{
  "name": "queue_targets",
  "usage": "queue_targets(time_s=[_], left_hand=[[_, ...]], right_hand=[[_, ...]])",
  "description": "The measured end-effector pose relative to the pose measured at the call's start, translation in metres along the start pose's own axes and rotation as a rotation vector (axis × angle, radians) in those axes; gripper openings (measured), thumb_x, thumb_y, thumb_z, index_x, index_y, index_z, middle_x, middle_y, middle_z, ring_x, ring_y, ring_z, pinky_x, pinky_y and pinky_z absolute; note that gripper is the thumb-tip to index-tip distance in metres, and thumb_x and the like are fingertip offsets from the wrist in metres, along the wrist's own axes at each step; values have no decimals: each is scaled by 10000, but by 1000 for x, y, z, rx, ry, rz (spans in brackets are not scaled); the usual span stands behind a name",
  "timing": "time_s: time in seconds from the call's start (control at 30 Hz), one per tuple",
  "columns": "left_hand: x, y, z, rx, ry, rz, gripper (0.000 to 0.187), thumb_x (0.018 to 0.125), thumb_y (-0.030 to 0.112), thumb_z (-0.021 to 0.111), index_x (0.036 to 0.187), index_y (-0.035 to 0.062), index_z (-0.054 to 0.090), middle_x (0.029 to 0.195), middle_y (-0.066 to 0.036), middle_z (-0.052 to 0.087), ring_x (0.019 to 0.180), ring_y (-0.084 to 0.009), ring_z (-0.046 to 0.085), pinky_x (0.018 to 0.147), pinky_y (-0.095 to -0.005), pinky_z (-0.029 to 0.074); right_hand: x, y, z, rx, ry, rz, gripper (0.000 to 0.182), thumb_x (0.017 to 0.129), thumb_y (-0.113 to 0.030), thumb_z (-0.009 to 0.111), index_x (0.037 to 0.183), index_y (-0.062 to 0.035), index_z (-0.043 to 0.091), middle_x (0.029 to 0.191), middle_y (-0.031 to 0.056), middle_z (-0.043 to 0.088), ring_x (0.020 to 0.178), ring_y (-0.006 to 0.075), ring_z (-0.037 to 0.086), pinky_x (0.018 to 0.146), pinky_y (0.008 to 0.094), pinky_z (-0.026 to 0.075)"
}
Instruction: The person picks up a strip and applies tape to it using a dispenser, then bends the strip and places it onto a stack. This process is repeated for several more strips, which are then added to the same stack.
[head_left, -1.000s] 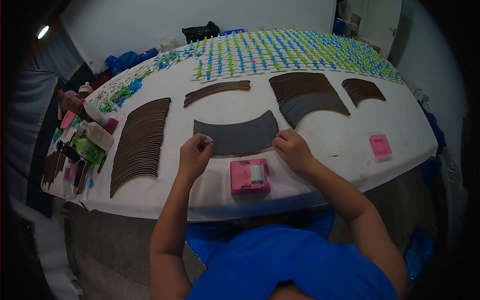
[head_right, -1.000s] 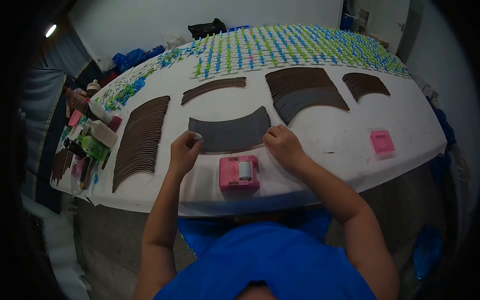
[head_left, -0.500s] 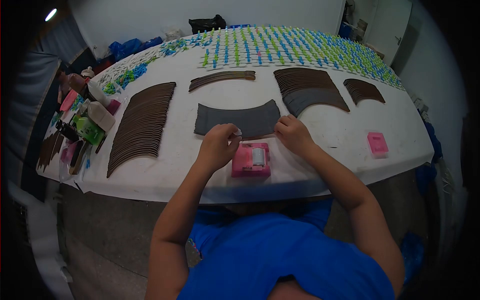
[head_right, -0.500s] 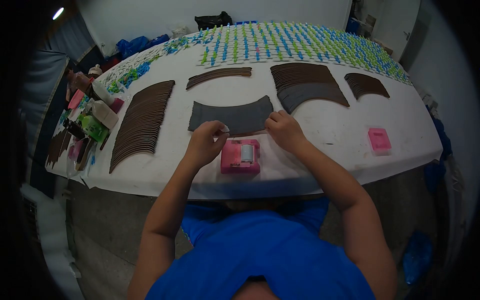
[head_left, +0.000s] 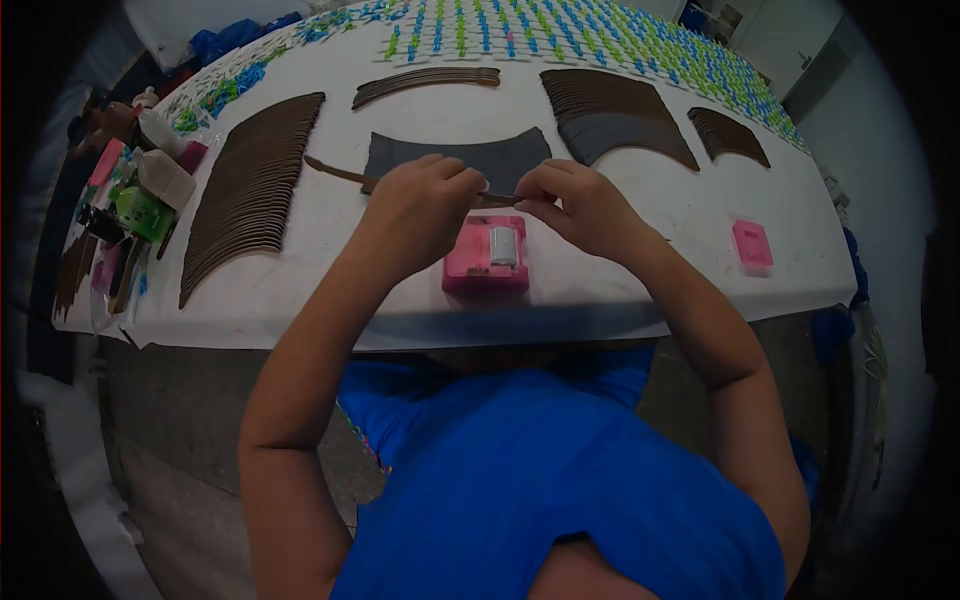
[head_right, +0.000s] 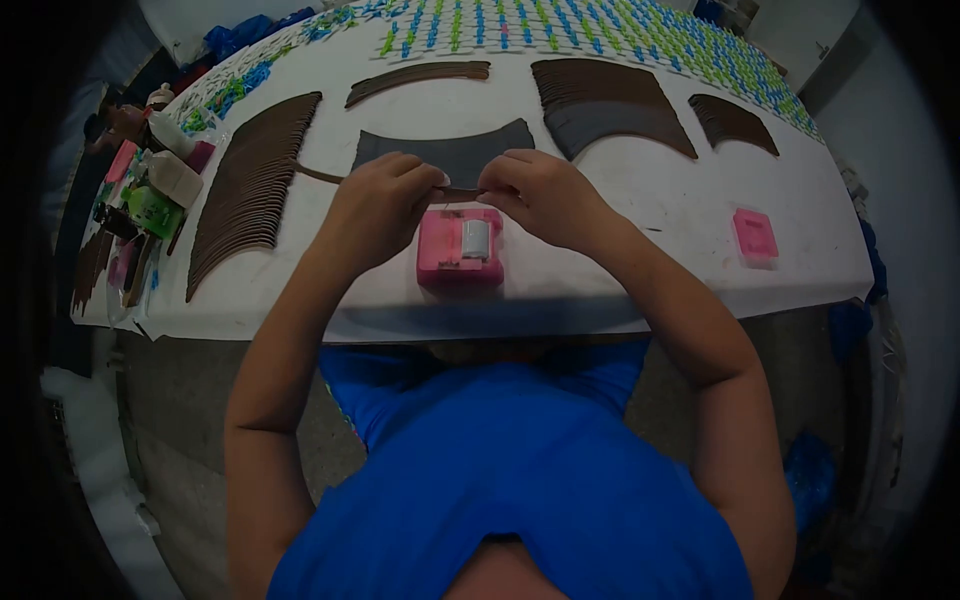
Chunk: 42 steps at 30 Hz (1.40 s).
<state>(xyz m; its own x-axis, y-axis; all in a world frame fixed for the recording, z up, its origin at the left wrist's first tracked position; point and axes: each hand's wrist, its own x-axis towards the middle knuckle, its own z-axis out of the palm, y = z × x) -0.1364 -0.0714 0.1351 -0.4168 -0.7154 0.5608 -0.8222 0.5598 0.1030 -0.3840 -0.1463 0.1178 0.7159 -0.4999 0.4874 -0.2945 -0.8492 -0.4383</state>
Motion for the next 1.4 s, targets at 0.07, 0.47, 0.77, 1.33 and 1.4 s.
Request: queue_targets(time_s=[0.07,0.47,0.77,1.33,1.4], left_hand=[[3,2,-11,86,-103,53,132,840,45,721,962,89,748,897,-64,718,906,-269,704,793,-404,576],[17,4,-27,265,-337,217,228,792,-17,731,961,128,779,974,-25,723,1068,-206,654,1004,-391,515],[20,1,-22,333,-285,269,92,799,93,808,846,172,808,870,22,731,1008,-170,677,962,-332,523],[5,-5,-17,247,-274,196,215,804,9,736,961,137,807,913,-23,720,1015,-209,672,939,-377,540],[-2,-7,-12,201,-241,164,199,802,27,751,951,141,814,886,-23,732,1006,-212,687,923,-372,550]], right_hand=[[0,0,4,33,-52,8,150,926,-80,762,1043,-42,676,881,81,660,774,221,659,688,353,544],[-1,6,32,109,-184,26,152,916,-43,756,1050,-50,684,902,88,731,816,219,729,714,340,584],[0,7,42,149,-137,47,138,935,-145,759,1022,-72,681,856,87,734,714,245,710,659,355,572],[-6,10,44,139,-79,-3,172,888,-22,757,1048,-57,705,881,59,724,723,149,674,636,293,547],[-8,12,42,126,-95,-1,170,888,-19,750,1048,-60,709,885,58,724,735,156,677,635,295,548]])
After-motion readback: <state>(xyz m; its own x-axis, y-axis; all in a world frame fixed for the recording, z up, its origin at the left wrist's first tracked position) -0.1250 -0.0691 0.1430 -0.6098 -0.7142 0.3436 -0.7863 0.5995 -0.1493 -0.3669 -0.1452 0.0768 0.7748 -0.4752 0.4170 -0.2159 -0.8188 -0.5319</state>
